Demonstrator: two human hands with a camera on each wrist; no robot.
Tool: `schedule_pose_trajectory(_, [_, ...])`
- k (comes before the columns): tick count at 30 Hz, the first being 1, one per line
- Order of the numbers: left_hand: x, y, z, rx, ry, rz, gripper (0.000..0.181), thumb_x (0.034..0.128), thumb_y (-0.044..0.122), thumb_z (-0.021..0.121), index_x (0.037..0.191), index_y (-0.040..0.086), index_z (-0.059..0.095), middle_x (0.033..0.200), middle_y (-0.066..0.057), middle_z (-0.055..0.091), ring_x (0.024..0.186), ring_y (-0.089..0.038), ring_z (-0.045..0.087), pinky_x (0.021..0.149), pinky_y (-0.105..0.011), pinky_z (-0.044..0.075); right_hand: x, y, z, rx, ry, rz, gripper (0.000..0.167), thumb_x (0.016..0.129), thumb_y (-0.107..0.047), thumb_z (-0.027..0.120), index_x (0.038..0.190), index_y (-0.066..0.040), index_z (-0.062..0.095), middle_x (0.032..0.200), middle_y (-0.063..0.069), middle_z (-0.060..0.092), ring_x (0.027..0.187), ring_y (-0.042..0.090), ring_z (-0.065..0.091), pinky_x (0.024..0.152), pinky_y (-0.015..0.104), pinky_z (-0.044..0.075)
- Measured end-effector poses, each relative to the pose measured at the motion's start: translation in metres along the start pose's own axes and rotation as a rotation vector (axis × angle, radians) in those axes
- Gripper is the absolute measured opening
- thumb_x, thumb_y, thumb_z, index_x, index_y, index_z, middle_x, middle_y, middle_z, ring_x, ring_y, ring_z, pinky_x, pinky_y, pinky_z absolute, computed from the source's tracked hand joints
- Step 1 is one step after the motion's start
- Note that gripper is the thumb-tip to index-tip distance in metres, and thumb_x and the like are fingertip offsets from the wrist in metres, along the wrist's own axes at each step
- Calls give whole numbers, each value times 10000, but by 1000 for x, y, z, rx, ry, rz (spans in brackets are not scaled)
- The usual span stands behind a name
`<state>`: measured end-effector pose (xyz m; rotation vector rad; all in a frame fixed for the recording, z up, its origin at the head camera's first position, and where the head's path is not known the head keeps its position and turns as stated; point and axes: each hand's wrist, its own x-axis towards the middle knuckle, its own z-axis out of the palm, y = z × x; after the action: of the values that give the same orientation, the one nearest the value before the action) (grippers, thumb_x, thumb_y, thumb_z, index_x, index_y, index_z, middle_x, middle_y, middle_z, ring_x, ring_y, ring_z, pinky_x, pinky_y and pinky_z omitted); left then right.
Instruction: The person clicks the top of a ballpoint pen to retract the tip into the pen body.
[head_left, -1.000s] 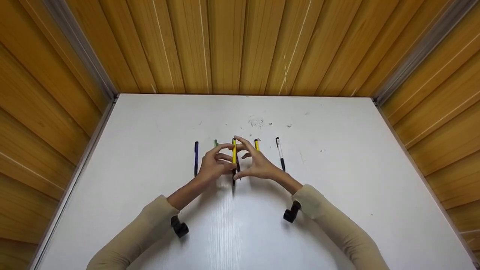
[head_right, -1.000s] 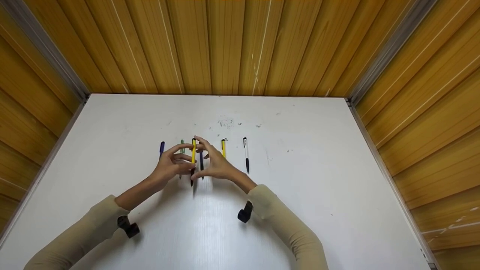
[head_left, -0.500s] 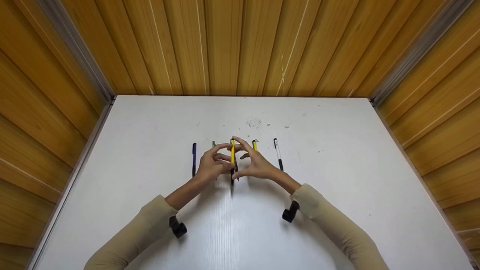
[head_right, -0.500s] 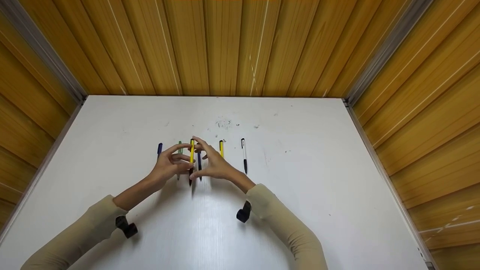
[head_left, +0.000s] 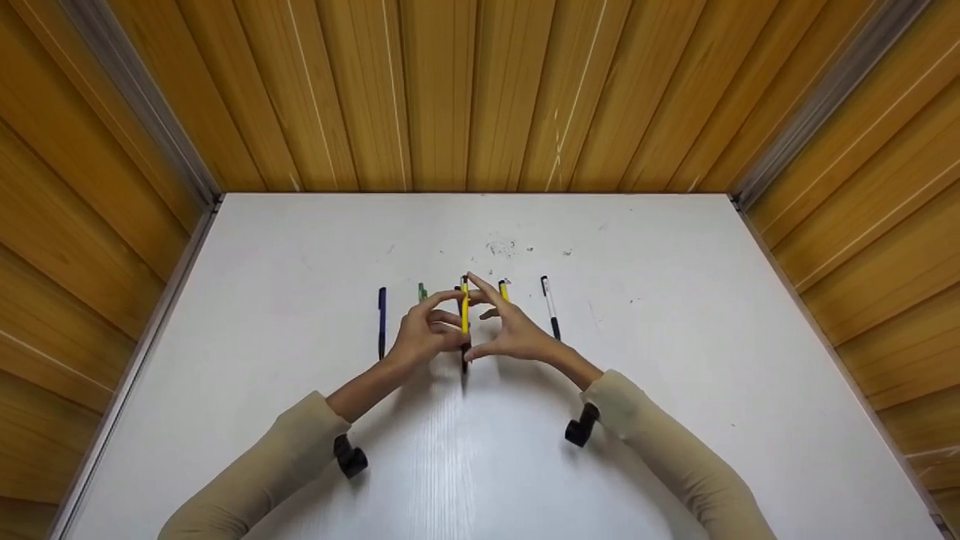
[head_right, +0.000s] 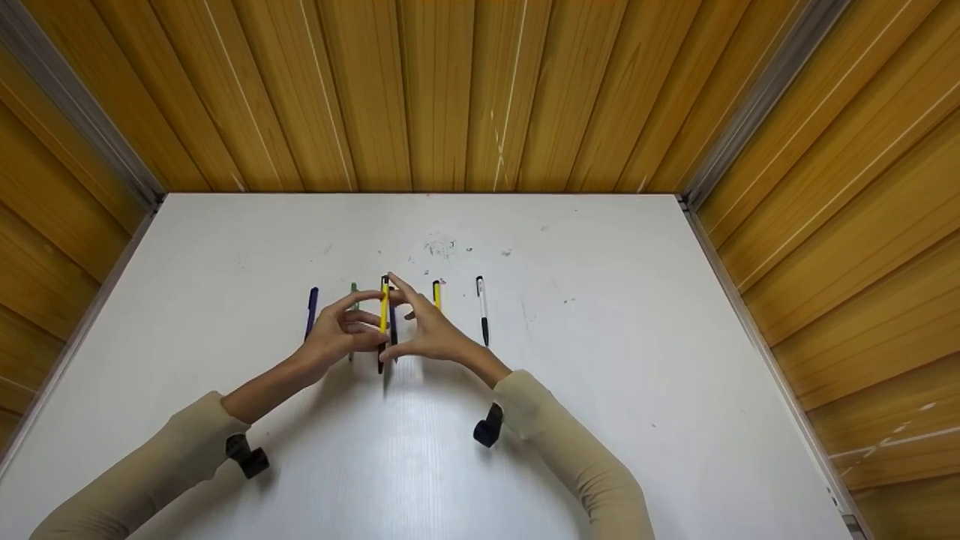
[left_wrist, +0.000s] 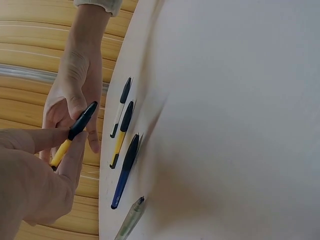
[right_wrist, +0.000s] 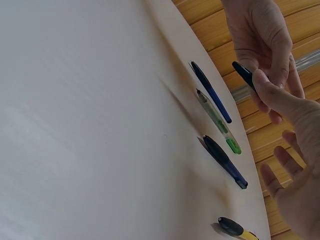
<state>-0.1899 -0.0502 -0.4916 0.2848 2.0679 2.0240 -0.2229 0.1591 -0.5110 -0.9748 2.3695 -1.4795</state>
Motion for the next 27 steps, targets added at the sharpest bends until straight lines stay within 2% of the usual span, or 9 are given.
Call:
schedule_pose_trajectory(3, [0, 0, 2, -2, -2, 1, 661, 814, -106, 736, 1429, 44, 547, 1125, -355, 677, 905, -266, 754, 797, -337, 655, -2, -2, -2, -19, 3, 12, 1238, 731, -188, 937, 1649, -120, 109, 1539, 117, 499, 1400, 295, 472, 1112, 495, 494])
schedule_pose_trajectory(10, [1, 0, 5, -14, -15, -7, 663, 815, -104, 740, 1429, 53, 547, 1106, -229, 658, 864, -235, 751, 791, -356, 661, -6, -2, -4, -41, 4, 17, 1242, 731, -213, 938, 1647, -98, 108, 1552, 125, 482, 1404, 299, 467, 1109, 485, 498])
schedule_pose_trajectory(19, [-2, 2, 5, 18, -7, -2, 621, 841, -90, 736, 1418, 51, 555, 1099, -231, 667, 874, -250, 755, 787, -372, 664, -9, -2, -2, -41, 10, 12, 1230, 734, -202, 937, 1642, -76, 116, 1539, 117, 495, 1388, 301, 475, 1100, 509, 498])
schedule_pose_trajectory(26, [-3, 4, 0, 11, -6, -6, 630, 843, -91, 729, 1431, 42, 545, 1121, -255, 666, 863, -226, 754, 776, -339, 660, -11, -37, -9, 13, 6, -2, 1083, 775, -21, 873, 1605, 34, 179, 1516, 268, 468, 1371, 492, 447, 1087, 677, 443])
schedule_pose_trajectory(27, [-3, 5, -1, 11, -2, -10, 632, 844, -88, 730, 1433, 46, 545, 1118, -247, 667, 862, -219, 754, 775, -331, 659, -11, -36, -11, 10, 7, -8, 1051, 788, -22, 863, 1600, 37, 199, 1513, 272, 470, 1366, 500, 449, 1080, 681, 445])
